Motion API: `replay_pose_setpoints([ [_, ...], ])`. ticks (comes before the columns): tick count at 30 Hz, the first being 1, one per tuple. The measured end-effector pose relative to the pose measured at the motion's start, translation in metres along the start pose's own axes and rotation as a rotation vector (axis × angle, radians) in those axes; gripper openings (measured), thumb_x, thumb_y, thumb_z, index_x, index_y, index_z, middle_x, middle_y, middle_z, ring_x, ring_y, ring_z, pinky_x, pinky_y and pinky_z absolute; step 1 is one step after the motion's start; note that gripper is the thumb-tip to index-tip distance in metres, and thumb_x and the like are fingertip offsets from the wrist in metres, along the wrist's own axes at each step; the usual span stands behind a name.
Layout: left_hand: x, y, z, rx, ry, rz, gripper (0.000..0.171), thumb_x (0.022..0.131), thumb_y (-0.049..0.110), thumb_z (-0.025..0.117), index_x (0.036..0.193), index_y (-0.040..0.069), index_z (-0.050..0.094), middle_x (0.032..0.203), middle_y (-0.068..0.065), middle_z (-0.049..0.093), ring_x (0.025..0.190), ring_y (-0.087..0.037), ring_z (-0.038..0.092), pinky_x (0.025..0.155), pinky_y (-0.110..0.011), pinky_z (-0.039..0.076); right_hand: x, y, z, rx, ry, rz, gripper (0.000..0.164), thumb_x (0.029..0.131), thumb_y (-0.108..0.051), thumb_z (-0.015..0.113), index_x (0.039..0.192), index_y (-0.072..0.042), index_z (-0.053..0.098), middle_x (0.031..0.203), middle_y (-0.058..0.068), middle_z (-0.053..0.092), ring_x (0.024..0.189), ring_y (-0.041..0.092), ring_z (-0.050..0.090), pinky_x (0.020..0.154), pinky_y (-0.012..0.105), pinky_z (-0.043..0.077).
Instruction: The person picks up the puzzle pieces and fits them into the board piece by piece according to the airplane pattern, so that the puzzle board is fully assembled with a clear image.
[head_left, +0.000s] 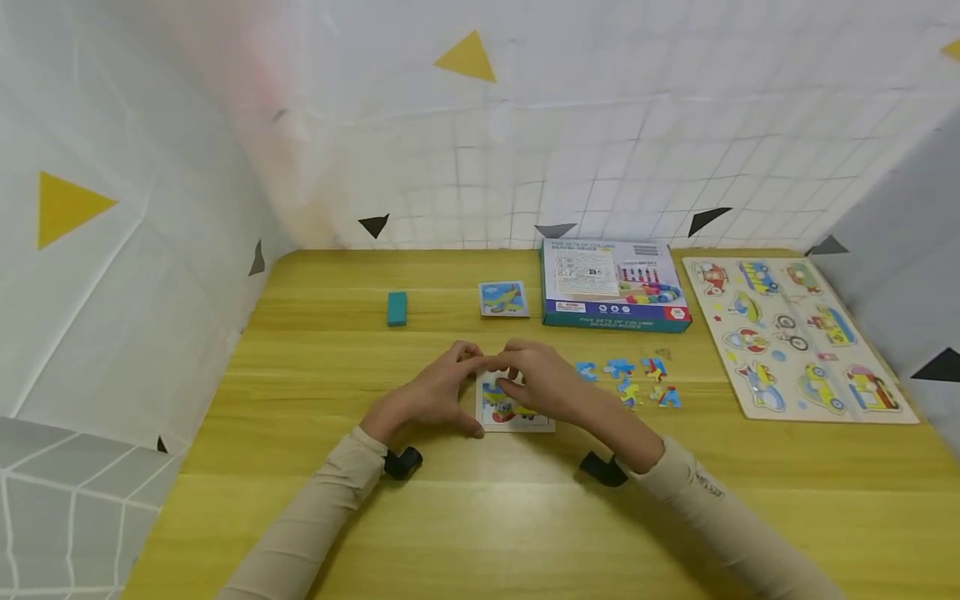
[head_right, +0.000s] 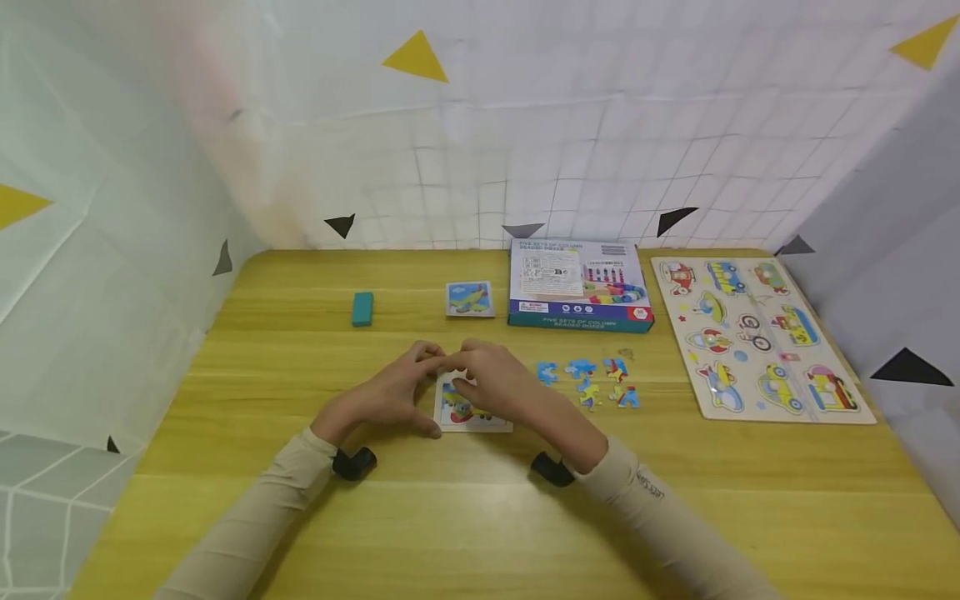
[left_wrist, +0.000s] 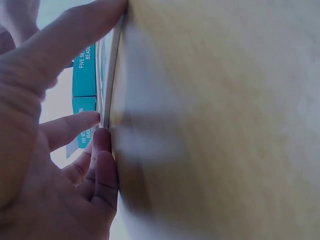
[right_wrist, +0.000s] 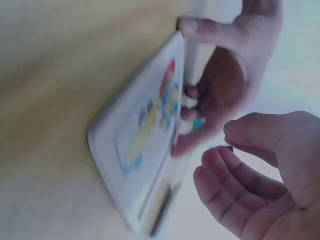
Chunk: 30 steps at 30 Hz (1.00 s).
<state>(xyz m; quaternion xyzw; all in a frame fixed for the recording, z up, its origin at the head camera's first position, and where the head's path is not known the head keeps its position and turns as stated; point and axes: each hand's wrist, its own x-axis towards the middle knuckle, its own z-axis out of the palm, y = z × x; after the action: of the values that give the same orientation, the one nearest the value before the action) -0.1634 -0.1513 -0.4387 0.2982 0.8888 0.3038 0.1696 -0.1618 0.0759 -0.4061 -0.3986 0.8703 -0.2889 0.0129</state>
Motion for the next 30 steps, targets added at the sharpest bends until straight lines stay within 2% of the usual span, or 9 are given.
replay_pose_setpoints([
  [8, 0.001, 0.003, 0.000, 0.002, 0.007, -0.011, 0.107, 0.066, 0.038, 0.094, 0.155, 0.014, 0.039, 0.144, -0.003, 0.032, 0.124, -0.019, 0.039, 0.107, -0.038, 0.036, -0.023, 0.014, -0.024, -0.090, 0.036, 0.092, 0.018, 0.088, -0.007, 0.075, 0.106, -0.004, 0.075, 0.100, 0.006, 0.068, 0.085, 0.022, 0.066, 0.072, 0.034, 0.054],
  [20, 0.001, -0.001, 0.001, 0.000, 0.010, -0.022, 0.109, 0.065, 0.040, 0.095, 0.155, 0.016, 0.039, 0.144, -0.003, 0.031, 0.122, -0.018, 0.040, 0.107, -0.036, 0.036, -0.060, 0.035, -0.044, -0.173, 0.041, 0.187, 0.024, 0.084, -0.006, 0.077, 0.108, -0.002, 0.074, 0.102, 0.010, 0.068, 0.086, 0.026, 0.066, 0.074, 0.041, 0.054],
  [30, 0.001, 0.000, 0.001, -0.011, 0.005, -0.031, 0.108, 0.065, 0.039, 0.095, 0.155, 0.016, 0.040, 0.145, -0.003, 0.031, 0.123, -0.019, 0.039, 0.108, -0.037, 0.035, -0.086, 0.041, -0.056, -0.211, 0.041, 0.232, 0.027, 0.082, -0.004, 0.078, 0.108, -0.001, 0.074, 0.102, 0.012, 0.068, 0.086, 0.028, 0.066, 0.071, 0.042, 0.055],
])
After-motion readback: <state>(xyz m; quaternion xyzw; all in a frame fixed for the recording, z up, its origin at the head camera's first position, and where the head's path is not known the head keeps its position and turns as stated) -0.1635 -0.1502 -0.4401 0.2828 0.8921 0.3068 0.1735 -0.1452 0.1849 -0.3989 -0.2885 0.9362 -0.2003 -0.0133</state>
